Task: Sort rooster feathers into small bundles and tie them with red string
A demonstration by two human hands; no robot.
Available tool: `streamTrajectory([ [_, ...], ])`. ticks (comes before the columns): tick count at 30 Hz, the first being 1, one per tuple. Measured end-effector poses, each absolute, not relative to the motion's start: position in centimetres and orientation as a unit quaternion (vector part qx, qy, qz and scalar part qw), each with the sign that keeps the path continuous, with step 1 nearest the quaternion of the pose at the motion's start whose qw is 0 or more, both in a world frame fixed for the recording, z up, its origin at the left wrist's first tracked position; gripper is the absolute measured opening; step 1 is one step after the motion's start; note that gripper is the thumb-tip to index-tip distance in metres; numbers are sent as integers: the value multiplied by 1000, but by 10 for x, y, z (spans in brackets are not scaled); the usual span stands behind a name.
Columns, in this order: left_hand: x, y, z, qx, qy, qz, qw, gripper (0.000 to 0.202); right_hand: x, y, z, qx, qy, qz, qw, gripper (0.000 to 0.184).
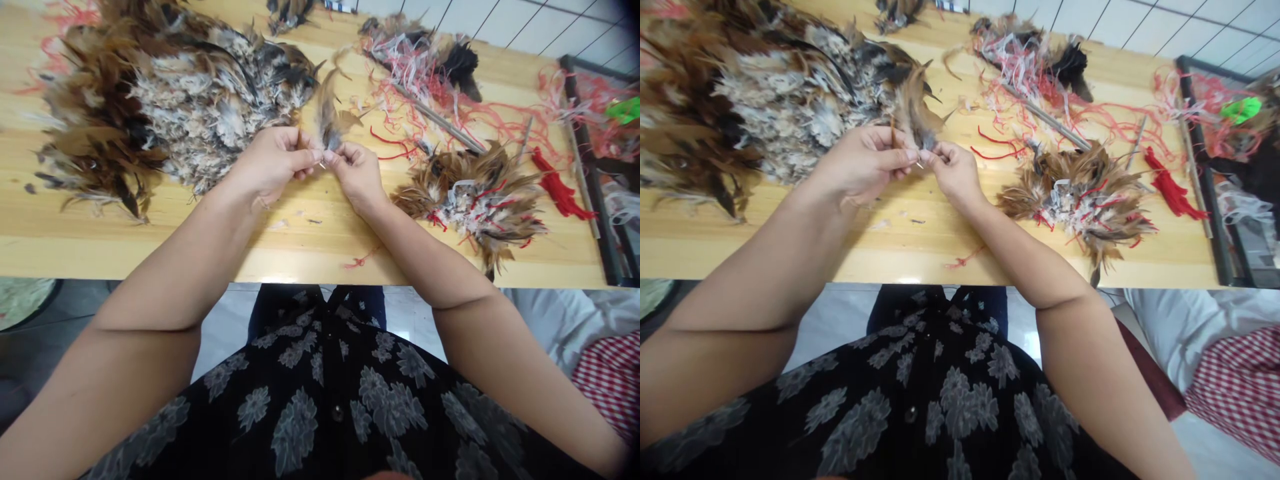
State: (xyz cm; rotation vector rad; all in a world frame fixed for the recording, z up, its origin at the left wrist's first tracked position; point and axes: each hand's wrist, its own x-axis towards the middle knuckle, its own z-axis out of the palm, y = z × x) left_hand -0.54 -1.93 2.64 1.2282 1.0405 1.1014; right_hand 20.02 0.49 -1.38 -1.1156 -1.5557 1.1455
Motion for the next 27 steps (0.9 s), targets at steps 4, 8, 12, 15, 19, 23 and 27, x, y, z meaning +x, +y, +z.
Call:
streamTrajectory([
  [4,-5,-15,15,514,433,495,551,50,199,6,-16,-428,-632,477,436,62],
  [8,-5,-13,7,516,415,502,555,58,200,7,-16,-412,-637,489,431,65],
  [12,-10,-12,8,528,397,496,563,61,201,10,-20,-420,-653,471,420,64],
  [15,-18,-10,14,538,393,498,555,60,202,13,-25,-413,-668,463,410,61],
  [19,-24,-11,24,542,390,512,540,55,203,16,-29,-408,-669,473,402,58],
  [23,-22,-18,31,562,380,482,554,59,203,15,-27,-415,-662,478,402,64],
  [27,-15,-20,28,575,379,487,537,66,203,12,-24,-415,-654,489,402,68],
])
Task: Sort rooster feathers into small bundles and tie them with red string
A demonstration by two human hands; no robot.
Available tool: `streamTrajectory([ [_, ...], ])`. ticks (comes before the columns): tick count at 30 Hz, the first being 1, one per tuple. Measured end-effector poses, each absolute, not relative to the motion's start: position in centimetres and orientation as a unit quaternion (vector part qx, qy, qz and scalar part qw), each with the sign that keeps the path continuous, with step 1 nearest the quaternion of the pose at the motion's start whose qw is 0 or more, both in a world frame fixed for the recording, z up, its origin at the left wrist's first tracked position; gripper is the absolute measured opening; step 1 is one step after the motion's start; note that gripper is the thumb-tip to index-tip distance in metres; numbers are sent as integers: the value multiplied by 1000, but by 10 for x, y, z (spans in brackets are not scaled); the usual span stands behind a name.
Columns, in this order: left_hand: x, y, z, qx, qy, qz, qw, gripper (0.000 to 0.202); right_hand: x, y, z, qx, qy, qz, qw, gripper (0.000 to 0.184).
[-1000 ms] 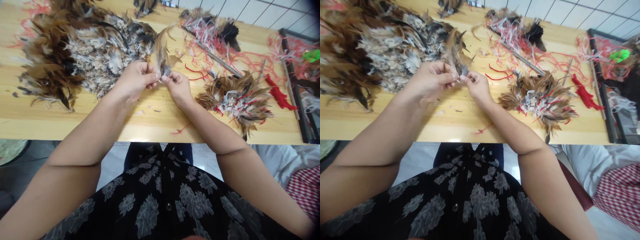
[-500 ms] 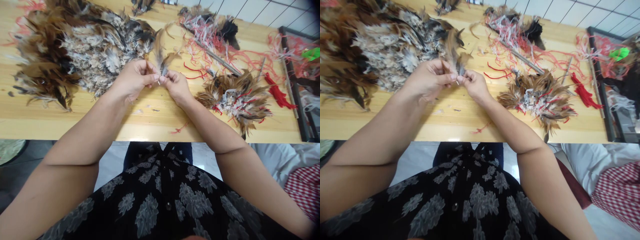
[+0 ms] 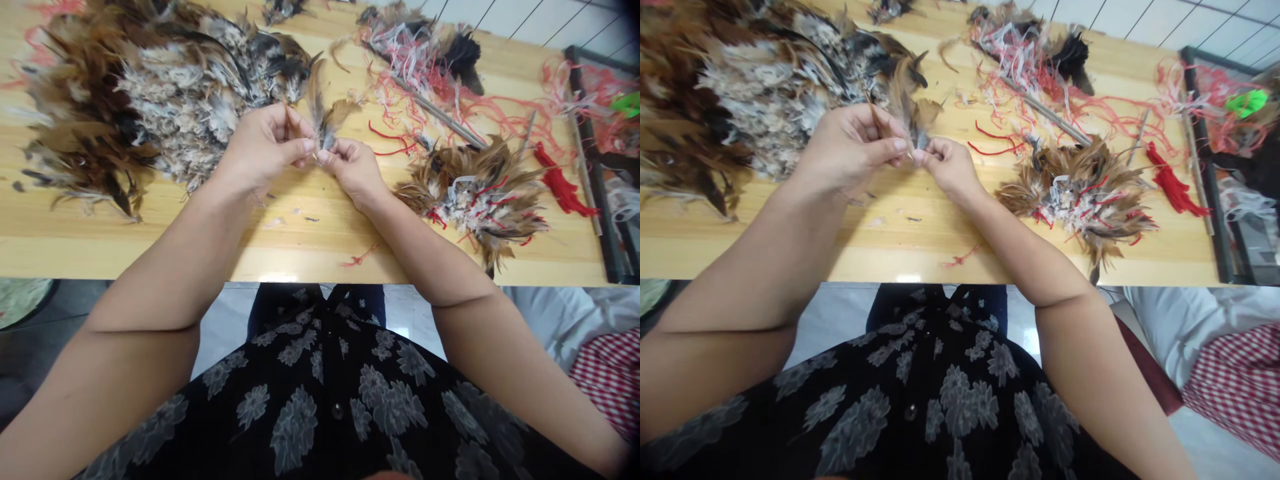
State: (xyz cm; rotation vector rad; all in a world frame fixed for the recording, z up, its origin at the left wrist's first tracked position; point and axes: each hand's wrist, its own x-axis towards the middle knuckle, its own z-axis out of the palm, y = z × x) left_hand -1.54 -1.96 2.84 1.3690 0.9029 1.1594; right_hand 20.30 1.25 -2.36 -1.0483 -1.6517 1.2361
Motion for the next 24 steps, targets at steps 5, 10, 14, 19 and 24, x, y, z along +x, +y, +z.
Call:
streamTrajectory([
  [5,-12,-11,16,588,396,504,493,66,203,12,-24,-409,-644,511,396,68],
  [10,-9,-8,11,593,413,513,463,61,201,15,-25,-408,-651,513,383,66],
  [14,-7,-8,11,599,405,522,453,61,199,14,-22,-417,-669,493,369,61],
  [19,-16,-5,4,534,398,542,513,64,201,6,-14,-424,-662,482,388,59],
  [24,-11,-11,4,556,429,479,527,52,203,5,-14,-441,-674,447,390,57],
])
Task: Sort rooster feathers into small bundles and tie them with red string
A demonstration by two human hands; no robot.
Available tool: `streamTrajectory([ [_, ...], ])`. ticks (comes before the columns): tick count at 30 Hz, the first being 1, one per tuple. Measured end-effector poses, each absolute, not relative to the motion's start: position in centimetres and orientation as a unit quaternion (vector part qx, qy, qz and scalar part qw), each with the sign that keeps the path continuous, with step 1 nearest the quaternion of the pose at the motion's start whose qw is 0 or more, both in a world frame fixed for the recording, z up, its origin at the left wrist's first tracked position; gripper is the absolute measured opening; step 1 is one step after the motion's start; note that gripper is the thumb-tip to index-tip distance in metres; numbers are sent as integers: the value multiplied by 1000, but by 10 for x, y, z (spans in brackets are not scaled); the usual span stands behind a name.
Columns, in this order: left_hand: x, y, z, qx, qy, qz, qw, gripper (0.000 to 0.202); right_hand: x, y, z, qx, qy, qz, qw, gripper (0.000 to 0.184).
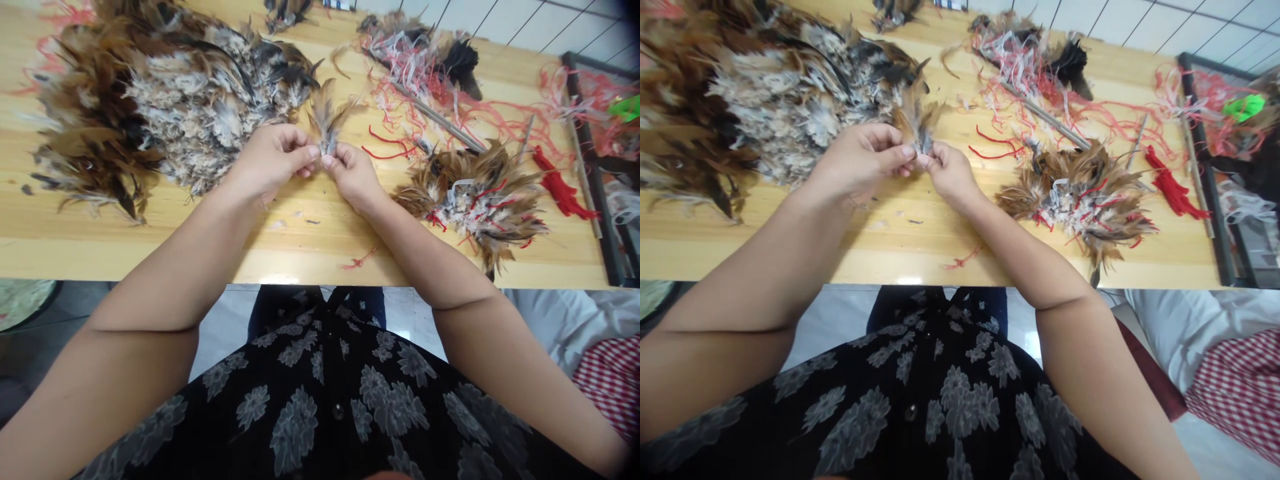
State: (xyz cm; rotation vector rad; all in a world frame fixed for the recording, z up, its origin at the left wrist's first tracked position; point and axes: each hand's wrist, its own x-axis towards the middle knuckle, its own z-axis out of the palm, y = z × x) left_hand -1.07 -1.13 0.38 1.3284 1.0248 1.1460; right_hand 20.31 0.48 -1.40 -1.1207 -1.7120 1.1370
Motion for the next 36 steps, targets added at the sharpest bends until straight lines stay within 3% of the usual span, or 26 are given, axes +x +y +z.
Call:
streamTrajectory([
  [8,-3,-18,14,566,423,484,516,44,198,-1,-16,-481,-696,378,376,55],
  [20,-9,-13,10,531,378,459,603,66,202,3,-3,-362,-645,550,387,74],
  [29,-14,-12,8,546,346,436,626,70,205,4,-5,-309,-655,575,380,82],
  [36,-10,-19,16,521,404,450,602,71,207,-3,4,-347,-646,558,389,86],
])
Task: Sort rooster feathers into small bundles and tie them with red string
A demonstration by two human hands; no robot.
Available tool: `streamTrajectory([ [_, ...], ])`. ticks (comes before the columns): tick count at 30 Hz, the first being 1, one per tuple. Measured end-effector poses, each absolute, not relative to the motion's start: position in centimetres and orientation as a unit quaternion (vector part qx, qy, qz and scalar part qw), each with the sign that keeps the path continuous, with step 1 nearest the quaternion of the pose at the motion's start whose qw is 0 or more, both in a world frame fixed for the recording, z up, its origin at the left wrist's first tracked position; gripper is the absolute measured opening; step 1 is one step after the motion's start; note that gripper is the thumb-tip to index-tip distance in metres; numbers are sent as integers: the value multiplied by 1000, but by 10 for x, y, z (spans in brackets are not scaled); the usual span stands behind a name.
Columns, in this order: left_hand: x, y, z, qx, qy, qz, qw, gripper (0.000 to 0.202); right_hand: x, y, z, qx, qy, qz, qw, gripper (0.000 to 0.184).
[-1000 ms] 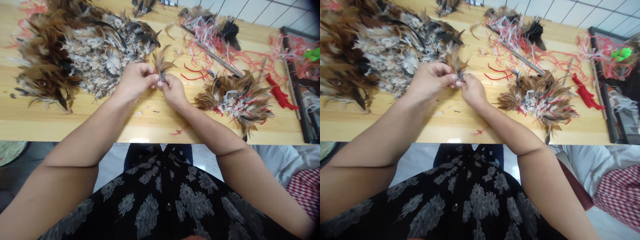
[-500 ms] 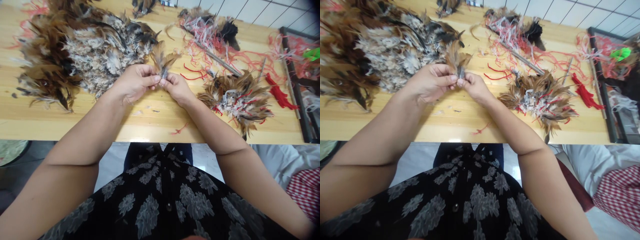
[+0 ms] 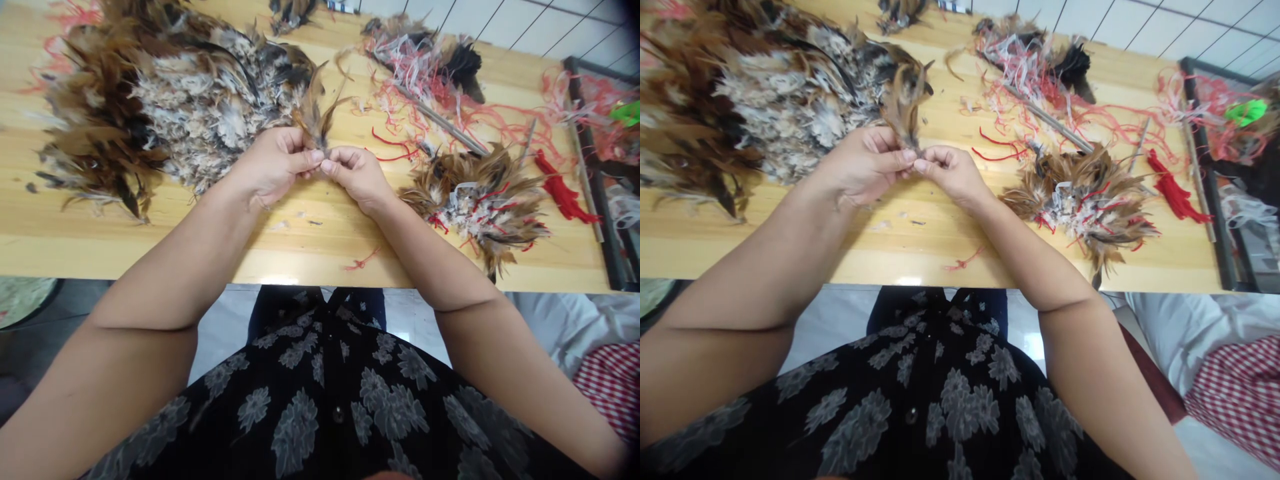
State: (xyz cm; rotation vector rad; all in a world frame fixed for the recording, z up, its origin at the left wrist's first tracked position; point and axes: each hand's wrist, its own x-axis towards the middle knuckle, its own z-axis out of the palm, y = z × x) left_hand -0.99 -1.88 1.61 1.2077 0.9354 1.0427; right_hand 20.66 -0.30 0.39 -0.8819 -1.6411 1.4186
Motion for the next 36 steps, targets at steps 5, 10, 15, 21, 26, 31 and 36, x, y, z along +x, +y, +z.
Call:
streamTrajectory([
  [5,-4,-17,18,541,385,464,586,83,209,0,-3,-352,-652,552,383,80],
  [10,-11,-14,22,552,380,459,584,81,206,1,-6,-356,-652,547,386,73],
  [15,-44,-6,44,578,433,561,406,59,206,1,-4,-388,-637,512,426,69],
  [21,-59,-2,47,620,544,505,254,36,207,8,-17,-422,-629,469,454,59],
  [26,-54,4,10,663,532,445,281,27,206,13,-29,-451,-625,443,458,58],
  [31,-54,13,-9,695,576,371,221,28,204,15,-29,-462,-629,432,452,52],
  [36,-57,20,-21,701,536,396,253,28,201,12,-22,-483,-635,419,434,48],
])
